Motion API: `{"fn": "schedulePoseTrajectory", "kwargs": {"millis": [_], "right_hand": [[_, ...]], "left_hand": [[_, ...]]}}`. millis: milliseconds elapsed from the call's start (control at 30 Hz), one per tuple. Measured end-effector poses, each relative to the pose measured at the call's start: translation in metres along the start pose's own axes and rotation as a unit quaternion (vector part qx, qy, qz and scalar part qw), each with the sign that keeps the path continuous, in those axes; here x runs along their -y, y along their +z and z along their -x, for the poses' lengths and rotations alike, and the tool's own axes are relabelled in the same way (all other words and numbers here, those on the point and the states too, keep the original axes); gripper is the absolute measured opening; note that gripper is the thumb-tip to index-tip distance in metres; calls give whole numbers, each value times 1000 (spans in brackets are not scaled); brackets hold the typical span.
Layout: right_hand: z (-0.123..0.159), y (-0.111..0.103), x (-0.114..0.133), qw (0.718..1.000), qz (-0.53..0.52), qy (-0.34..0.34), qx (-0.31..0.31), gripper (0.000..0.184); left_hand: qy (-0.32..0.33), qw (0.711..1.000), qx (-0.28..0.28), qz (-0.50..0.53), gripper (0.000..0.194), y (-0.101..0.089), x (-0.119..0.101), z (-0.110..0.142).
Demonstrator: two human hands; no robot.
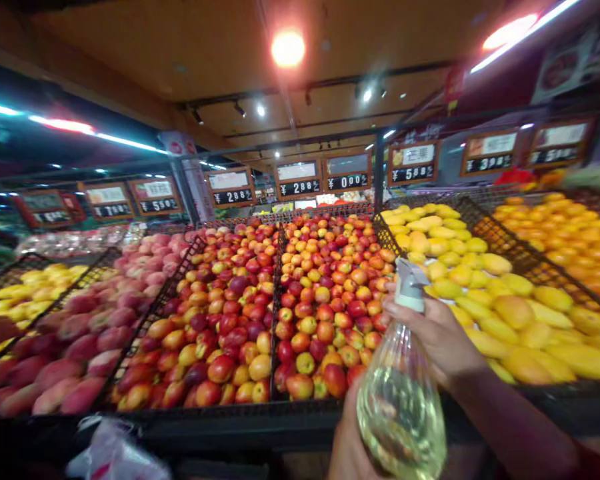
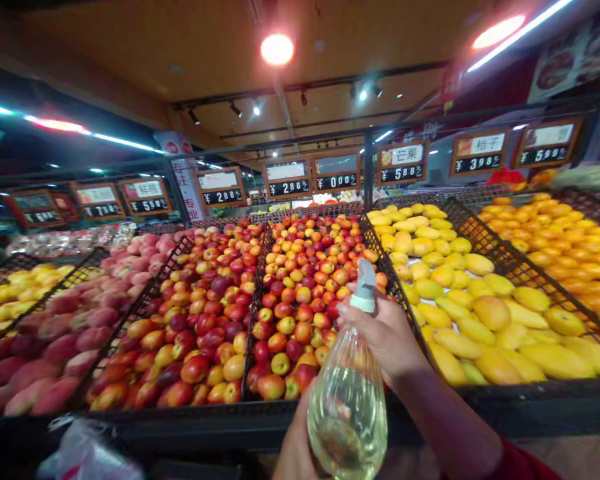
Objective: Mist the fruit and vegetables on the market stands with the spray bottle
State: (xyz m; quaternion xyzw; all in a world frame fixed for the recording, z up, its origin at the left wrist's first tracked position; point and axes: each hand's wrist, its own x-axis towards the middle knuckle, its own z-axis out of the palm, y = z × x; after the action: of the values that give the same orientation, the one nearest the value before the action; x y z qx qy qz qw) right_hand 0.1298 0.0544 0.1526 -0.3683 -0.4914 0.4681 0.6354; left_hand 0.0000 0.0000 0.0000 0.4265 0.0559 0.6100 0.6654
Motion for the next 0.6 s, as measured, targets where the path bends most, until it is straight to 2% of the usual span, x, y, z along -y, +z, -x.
{"fn": "schedulePoseTrajectory", "kwargs": {"millis": [67,133,167,200,233,300,367,400,467,567,600], "right_hand": [[1,5,-1,1000,9,-5,18,47],[2,10,-2,999,17,-10,36,41],[3,14,-2,999,21,-14,45,39],[3,18,-3,998,24,-17,53,36],[2,22,-4,998,27,-19,61,35],[1,32,-5,996,29,-20,77,32],[-1,44,-6,995,27,-20,90,32],[-2,50,-7,995,25,-20,96,33],[-3,62,-8,994,22,-19,109,34],[-3,77,-11,991,20,-14,135,34],[-3,82,-12,989,20,-14,144,34]], "left_hand": [[16,998,27,-48,107,-1,-13,-1],[28,993,25,-110,103,2,-27,1],[3,983,-9,-182,104,5,-34,3],[-7,965,-46,-260,98,9,-42,6],[-10,954,-68,-292,87,13,-49,9],[-10,941,-96,-324,65,22,-64,14],[-5,935,-117,-336,54,25,-89,16],[1,930,-130,-344,52,24,-107,16],[24,919,-163,-359,53,12,-159,14],[88,895,-222,-376,58,-22,-264,7],[108,887,-240,-380,53,-36,-299,4]]}}
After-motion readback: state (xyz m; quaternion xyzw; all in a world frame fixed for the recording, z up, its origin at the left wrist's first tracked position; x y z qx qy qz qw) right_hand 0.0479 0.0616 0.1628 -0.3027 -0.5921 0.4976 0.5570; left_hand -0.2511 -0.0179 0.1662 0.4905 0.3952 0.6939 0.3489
